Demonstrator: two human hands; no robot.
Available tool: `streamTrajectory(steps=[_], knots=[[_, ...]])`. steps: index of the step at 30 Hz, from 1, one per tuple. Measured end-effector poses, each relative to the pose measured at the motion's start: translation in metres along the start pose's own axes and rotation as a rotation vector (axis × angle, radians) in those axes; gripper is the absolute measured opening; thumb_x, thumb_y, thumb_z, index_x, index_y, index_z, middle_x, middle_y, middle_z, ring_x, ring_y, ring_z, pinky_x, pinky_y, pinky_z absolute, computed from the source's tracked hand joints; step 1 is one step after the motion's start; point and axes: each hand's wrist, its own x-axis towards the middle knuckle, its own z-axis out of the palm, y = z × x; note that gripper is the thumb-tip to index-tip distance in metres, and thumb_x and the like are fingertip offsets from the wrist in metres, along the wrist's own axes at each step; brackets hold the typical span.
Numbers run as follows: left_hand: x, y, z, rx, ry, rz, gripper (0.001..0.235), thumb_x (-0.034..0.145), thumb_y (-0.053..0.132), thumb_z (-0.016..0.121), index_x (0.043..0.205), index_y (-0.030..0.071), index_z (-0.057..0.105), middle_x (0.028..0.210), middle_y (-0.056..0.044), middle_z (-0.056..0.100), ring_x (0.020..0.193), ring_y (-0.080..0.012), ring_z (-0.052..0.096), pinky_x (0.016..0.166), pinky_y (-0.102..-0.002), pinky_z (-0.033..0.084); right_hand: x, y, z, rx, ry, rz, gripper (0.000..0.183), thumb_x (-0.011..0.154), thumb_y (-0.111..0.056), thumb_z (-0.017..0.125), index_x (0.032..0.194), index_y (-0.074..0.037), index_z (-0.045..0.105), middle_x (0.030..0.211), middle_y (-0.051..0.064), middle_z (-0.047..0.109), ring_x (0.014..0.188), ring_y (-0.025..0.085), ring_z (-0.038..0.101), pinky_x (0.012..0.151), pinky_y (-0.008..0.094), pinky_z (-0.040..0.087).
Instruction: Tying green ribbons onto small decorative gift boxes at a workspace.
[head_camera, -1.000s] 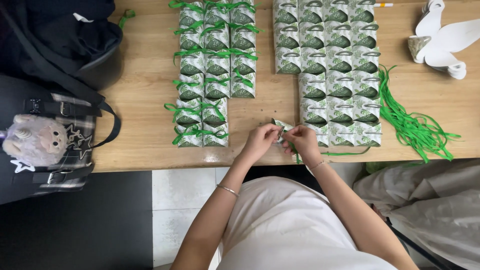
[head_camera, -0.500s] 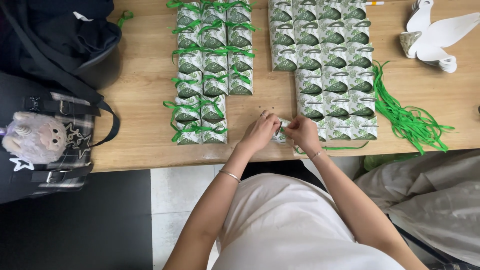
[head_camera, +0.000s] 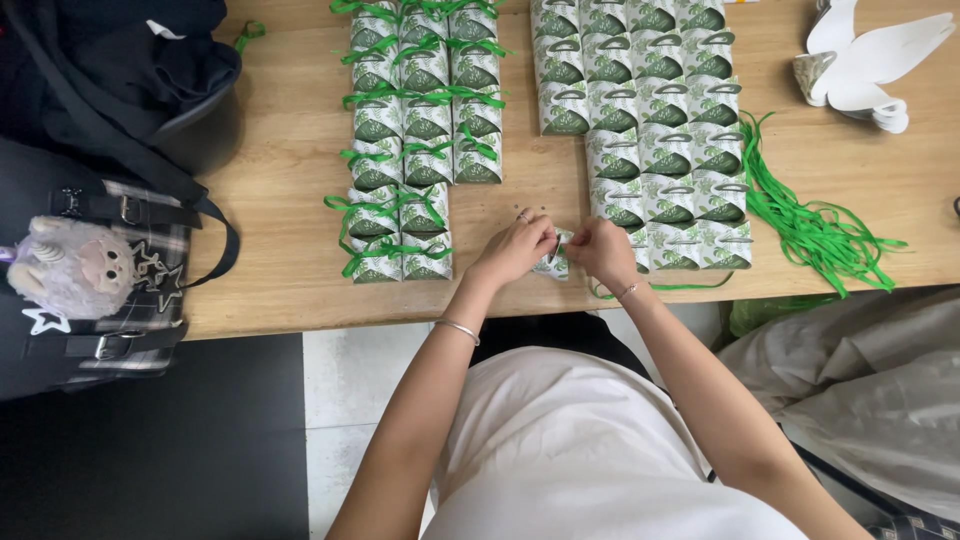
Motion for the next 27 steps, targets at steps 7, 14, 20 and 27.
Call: streamTrajectory(steps=[7,14,20,27], knots=[[-0.013,0.012,0.012,0.12,0.105,-0.103,0.016,0.1,0.025,0.063,0.106,0.011,0.058,0.115,-0.015,0.059,0.093,-0.0375,0.067,0.077,-0.048,0.054,-0.008,-0.017,-0.017,0.206,-0.134,0.125,0.026,0.076,-0.013,0.087,0.079,0.0,0.065,0.067,0.009,0.07,0.05,0.016,0.064,0.045,0.032,0.051],[-0.022,0.023,-0.009,0.016,0.128,-0.056,0.015,0.09,0.025,0.074,0.103,0.018,0.07,0.11,-0.006,0.063,0.1,-0.0301,0.068,0.079,-0.043,0.054,-0.008,-0.009,-0.008,0.209,-0.092,0.113,0.024,0.081,-0.014,0.086,0.079,0.0,0.067,0.066,0.008,0.069,0.051,0.013,0.062,0.045,0.031,0.05],[0.009,-0.019,-0.001,-0.132,-0.04,0.003,0.017,0.084,0.023,0.081,0.097,0.014,0.073,0.103,-0.007,0.064,0.097,-0.0277,0.065,0.083,-0.038,0.055,-0.003,-0.003,-0.008,0.198,-0.133,0.087,0.017,0.078,-0.005,0.084,0.079,0.0,0.068,0.067,0.008,0.069,0.053,0.012,0.063,0.046,0.03,0.05],[0.041,-0.054,0.038,0.058,-0.231,-0.003,0.013,0.093,0.022,0.073,0.096,0.009,0.071,0.118,-0.019,0.063,0.122,-0.0361,0.051,0.104,-0.045,0.044,0.003,0.0,-0.008,0.213,-0.174,0.101,0.013,0.077,0.0,0.081,0.079,-0.001,0.068,0.069,0.007,0.071,0.052,0.012,0.063,0.045,0.03,0.05]])
